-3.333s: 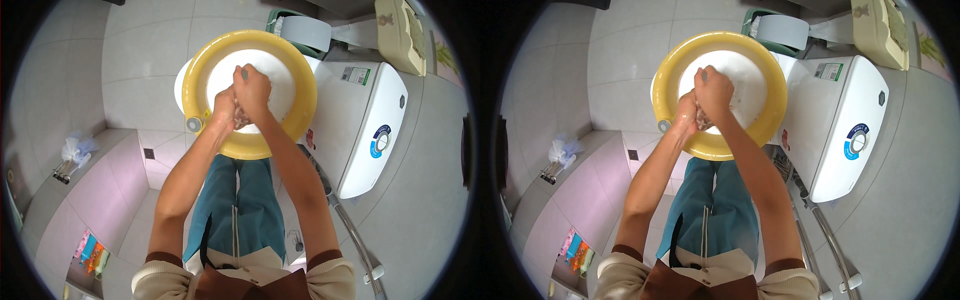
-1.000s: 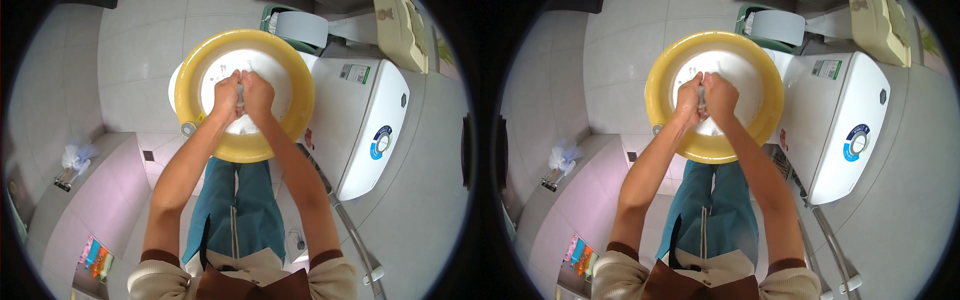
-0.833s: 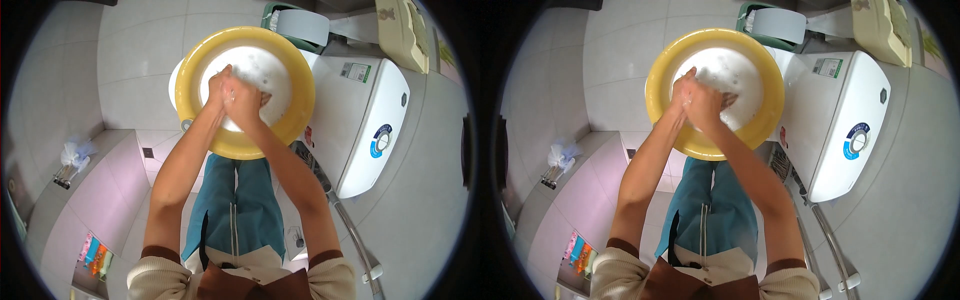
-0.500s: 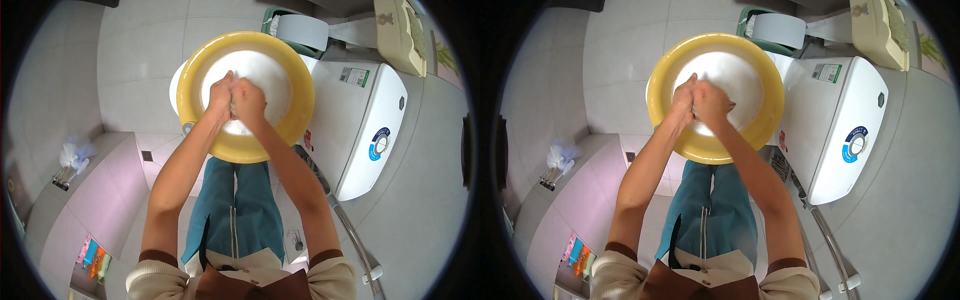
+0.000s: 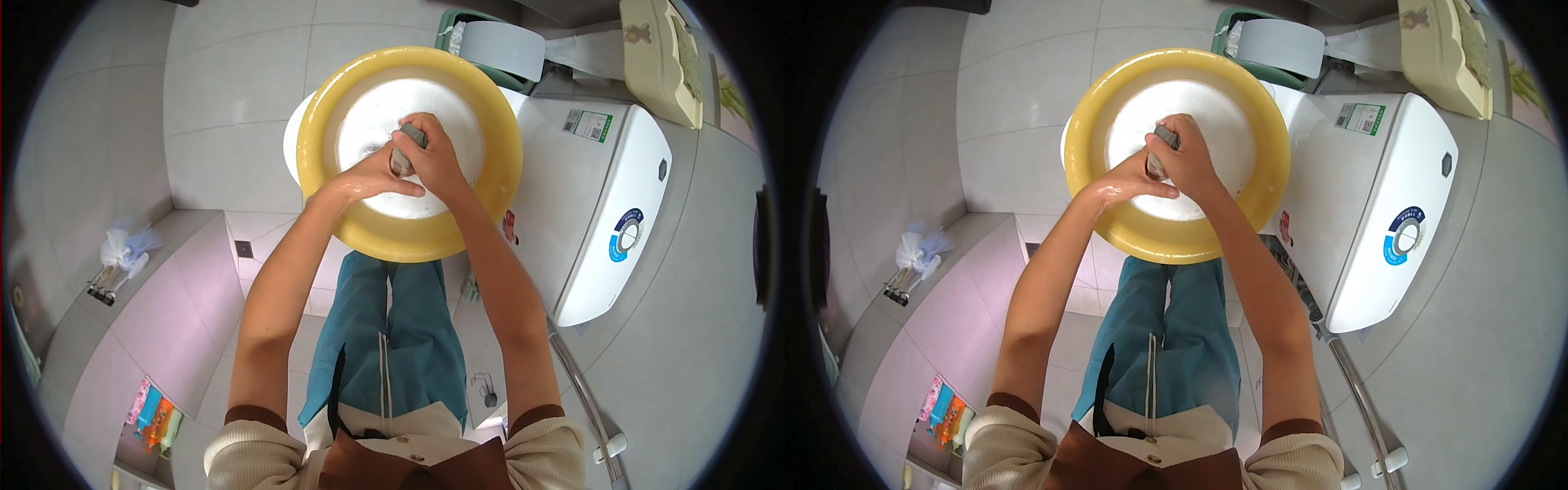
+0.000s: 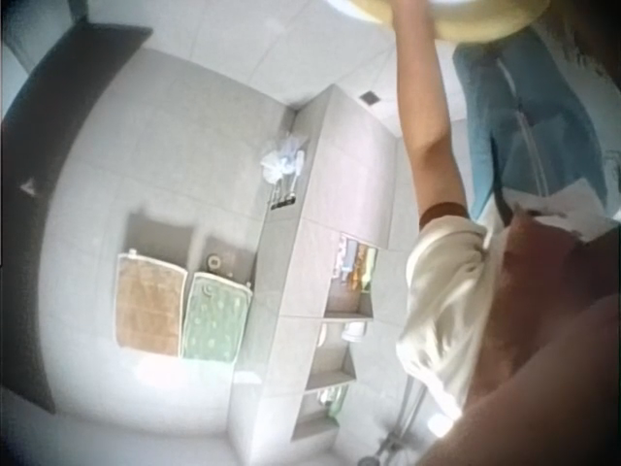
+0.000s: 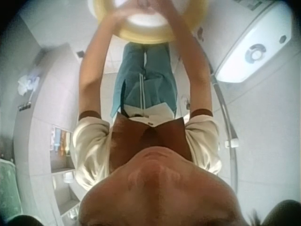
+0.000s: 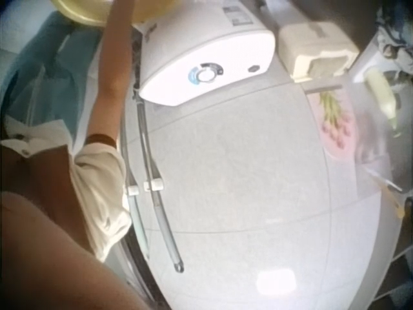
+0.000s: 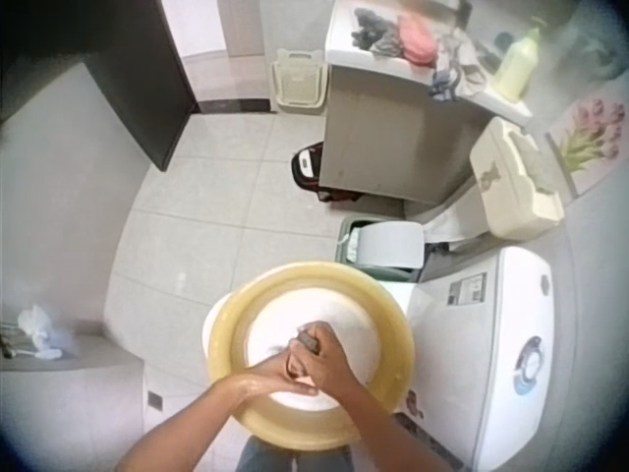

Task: The person washes clothes in a washbasin by hand, scrubbing a pink cloth and then a striped brown cloth in soapy water.

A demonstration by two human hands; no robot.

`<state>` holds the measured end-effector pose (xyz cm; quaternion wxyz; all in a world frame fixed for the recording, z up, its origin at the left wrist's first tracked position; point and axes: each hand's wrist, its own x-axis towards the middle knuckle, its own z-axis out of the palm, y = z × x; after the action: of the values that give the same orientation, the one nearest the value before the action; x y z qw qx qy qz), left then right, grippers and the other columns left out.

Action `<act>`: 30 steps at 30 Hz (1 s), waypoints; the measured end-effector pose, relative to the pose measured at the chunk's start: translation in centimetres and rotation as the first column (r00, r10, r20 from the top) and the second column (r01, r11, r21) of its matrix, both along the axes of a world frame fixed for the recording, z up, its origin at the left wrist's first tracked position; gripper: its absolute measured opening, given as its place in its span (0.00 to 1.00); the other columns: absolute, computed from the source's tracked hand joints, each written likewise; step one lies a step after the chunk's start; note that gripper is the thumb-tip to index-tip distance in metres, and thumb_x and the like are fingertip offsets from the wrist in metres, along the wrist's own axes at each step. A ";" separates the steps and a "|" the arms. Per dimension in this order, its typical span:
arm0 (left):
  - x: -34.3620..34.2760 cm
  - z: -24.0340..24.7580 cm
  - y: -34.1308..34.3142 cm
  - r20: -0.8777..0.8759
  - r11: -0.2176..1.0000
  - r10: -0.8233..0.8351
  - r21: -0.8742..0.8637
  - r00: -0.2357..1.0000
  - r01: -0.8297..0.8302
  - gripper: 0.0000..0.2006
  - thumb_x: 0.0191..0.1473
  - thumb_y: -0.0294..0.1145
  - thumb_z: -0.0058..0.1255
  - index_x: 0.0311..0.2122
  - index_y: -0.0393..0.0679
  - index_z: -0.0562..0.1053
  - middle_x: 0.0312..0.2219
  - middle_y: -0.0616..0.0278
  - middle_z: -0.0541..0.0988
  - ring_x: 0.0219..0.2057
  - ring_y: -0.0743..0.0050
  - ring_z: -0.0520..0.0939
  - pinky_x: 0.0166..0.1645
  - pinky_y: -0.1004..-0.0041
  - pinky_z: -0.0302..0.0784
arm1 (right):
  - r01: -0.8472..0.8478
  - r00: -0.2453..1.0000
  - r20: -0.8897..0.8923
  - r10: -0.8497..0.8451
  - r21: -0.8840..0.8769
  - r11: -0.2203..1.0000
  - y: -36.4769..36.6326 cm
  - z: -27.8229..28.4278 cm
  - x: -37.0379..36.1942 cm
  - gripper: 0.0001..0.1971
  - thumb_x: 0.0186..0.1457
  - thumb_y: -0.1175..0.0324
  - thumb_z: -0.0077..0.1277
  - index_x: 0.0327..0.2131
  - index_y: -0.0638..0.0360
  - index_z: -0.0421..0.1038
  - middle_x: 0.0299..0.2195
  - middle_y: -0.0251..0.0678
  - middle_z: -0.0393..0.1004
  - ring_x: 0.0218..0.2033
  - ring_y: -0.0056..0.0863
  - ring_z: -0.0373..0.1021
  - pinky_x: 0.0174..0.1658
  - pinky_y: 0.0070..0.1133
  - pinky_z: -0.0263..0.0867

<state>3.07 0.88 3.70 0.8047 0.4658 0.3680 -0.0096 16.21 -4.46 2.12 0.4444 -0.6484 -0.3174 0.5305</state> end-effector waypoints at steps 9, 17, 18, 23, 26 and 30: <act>1.3 -1.1 -0.3 -0.173 0.994 0.030 0.107 0.984 -0.012 0.18 0.37 0.25 0.55 0.39 0.38 0.71 0.32 0.58 0.76 0.35 0.71 0.76 0.41 0.74 0.71 | 0.087 0.878 -0.468 -0.101 -0.050 0.995 2.1 2.7 0.4 0.11 0.58 0.69 0.37 0.38 0.64 0.66 0.20 0.31 0.65 0.25 0.21 0.65 0.32 0.18 0.63; 2.5 -0.6 -2.6 -0.570 0.649 0.115 0.663 0.814 0.373 0.10 0.42 0.38 0.50 0.27 0.42 0.74 0.21 0.46 0.77 0.24 0.46 0.78 0.32 0.62 0.75 | 0.353 0.751 -0.455 -0.480 -0.338 0.873 2.6 1.1 -0.2 0.11 0.50 0.67 0.38 0.17 0.55 0.56 0.14 0.27 0.55 0.15 0.19 0.50 0.17 0.18 0.48; 2.4 -0.7 -2.7 -0.575 0.603 0.153 0.698 0.803 0.385 0.10 0.42 0.37 0.50 0.26 0.42 0.74 0.21 0.46 0.77 0.24 0.46 0.77 0.31 0.62 0.75 | 0.348 0.734 -0.474 -0.487 -0.352 0.869 2.7 1.1 -0.4 0.10 0.50 0.68 0.38 0.17 0.55 0.56 0.14 0.27 0.55 0.15 0.19 0.50 0.17 0.19 0.49; 1.7 -1.7 -2.5 -0.388 0.808 0.188 0.583 0.902 0.082 0.08 0.42 0.35 0.53 0.26 0.42 0.75 0.21 0.46 0.76 0.26 0.59 0.79 0.33 0.68 0.73 | 0.155 0.747 -0.543 -0.384 -0.419 0.895 3.8 1.2 0.2 0.10 0.52 0.65 0.37 0.21 0.57 0.60 0.17 0.31 0.61 0.20 0.22 0.58 0.24 0.22 0.62; 0.2 -2.0 -1.7 -0.190 0.952 0.281 0.181 0.941 -0.248 0.14 0.42 0.33 0.58 0.35 0.40 0.74 0.30 0.54 0.77 0.33 0.71 0.78 0.40 0.72 0.71 | 0.263 0.719 -0.540 -0.438 -0.373 0.890 3.5 2.5 -0.3 0.15 0.56 0.58 0.39 0.28 0.61 0.65 0.27 0.36 0.69 0.30 0.26 0.66 0.38 0.25 0.65; -1.5 -1.2 -1.4 -0.080 0.831 0.513 -0.204 0.855 -0.517 0.24 0.47 0.36 0.57 0.48 0.38 0.66 0.42 0.58 0.74 0.43 0.69 0.74 0.50 0.70 0.67 | -0.293 0.906 -0.380 0.187 -0.244 0.924 0.2 1.7 2.4 0.25 0.56 0.50 0.43 0.43 0.66 0.66 0.40 0.38 0.70 0.43 0.22 0.65 0.48 0.20 0.59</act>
<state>1.54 -0.48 2.46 0.8195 0.2583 0.4852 0.1619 18.57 -4.30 3.83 0.3222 -0.5580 -0.2289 0.7296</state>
